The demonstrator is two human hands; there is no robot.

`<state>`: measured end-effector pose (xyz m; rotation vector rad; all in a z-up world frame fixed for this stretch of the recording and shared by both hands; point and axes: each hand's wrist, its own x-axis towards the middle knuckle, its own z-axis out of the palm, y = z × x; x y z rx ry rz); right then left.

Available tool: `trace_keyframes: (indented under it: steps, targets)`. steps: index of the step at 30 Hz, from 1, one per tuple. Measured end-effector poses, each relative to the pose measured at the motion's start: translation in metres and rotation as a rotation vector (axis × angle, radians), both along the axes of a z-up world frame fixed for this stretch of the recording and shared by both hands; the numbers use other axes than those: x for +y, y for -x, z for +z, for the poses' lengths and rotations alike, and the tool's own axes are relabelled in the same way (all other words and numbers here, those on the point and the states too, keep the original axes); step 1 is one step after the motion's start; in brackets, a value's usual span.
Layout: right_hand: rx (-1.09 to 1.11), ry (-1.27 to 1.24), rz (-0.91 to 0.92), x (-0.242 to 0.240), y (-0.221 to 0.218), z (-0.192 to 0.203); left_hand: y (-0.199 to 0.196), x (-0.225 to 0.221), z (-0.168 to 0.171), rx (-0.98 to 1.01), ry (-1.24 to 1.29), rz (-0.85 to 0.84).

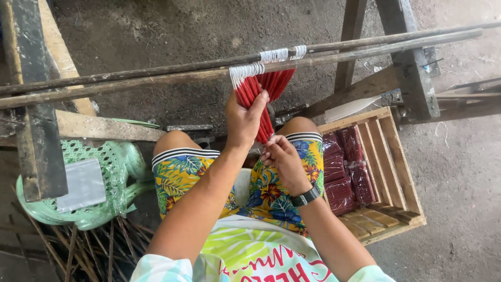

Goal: The person is taking bundles of red incense sticks from a drying rack, putting them into plastic bags, and then placing the bagged incense into a wooden crate.

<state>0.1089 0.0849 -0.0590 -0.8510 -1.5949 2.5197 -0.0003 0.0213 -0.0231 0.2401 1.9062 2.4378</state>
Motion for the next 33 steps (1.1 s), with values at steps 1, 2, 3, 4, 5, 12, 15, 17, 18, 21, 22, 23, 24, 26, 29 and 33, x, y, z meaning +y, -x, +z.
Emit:
trace_keyframes:
  steps: [1, 2, 3, 4, 5, 12, 15, 17, 18, 21, 22, 23, 24, 26, 29, 33]
  targets:
    - [0.002, 0.090, -0.043, 0.001, 0.001, 0.000, 0.001, -0.002, -0.001, 0.003, 0.009, -0.004]
    - [0.002, 0.091, -0.040, 0.005, 0.003, -0.002, 0.003, -0.004, -0.003, 0.004, 0.010, -0.001]
    - [0.008, 0.101, -0.052, 0.008, 0.003, -0.004, 0.004, -0.006, -0.005, 0.010, 0.020, -0.020]
    - [0.013, 0.110, -0.063, 0.012, 0.004, -0.006, 0.004, -0.008, -0.008, 0.016, 0.030, -0.040]
    - [0.013, 0.110, -0.065, 0.013, 0.005, -0.007, 0.004, -0.008, -0.006, 0.016, 0.029, -0.041]
    - [0.074, 0.108, 0.026, 0.015, 0.010, 0.003, 0.002, -0.015, 0.007, 0.016, -0.021, -0.131]
    - [0.095, 0.102, 0.091, 0.012, 0.011, 0.007, 0.002, -0.022, 0.010, 0.044, 0.017, -0.164]
    - [0.112, 0.120, 0.112, 0.012, 0.012, 0.007, -0.002, -0.028, 0.010, 0.066, 0.030, -0.183]
    - [0.126, 0.156, 0.114, 0.012, 0.012, 0.007, -0.006, -0.032, 0.008, 0.026, -0.019, -0.271]
    - [0.140, 0.194, 0.125, 0.014, 0.014, 0.009, -0.013, -0.048, 0.009, -0.035, 0.018, -0.373]
    - [0.136, 0.198, 0.136, 0.015, 0.015, 0.008, -0.015, -0.054, 0.011, -0.059, 0.105, -0.385]
    - [0.135, 0.199, 0.138, 0.016, 0.016, 0.007, -0.014, -0.053, 0.004, -0.060, 0.105, -0.384]
    - [0.138, 0.201, 0.143, 0.017, 0.017, 0.006, -0.013, -0.053, -0.004, -0.207, 0.095, -0.340]
    - [0.135, 0.204, 0.158, 0.018, 0.018, 0.004, -0.012, -0.052, -0.027, -0.359, 0.081, -0.284]
    - [0.140, 0.181, 0.185, 0.018, 0.022, 0.005, -0.005, -0.053, -0.058, -0.537, 0.252, -0.273]
    - [0.123, 0.143, 0.171, 0.020, 0.024, 0.004, 0.003, -0.056, -0.059, -0.461, 0.423, -0.384]
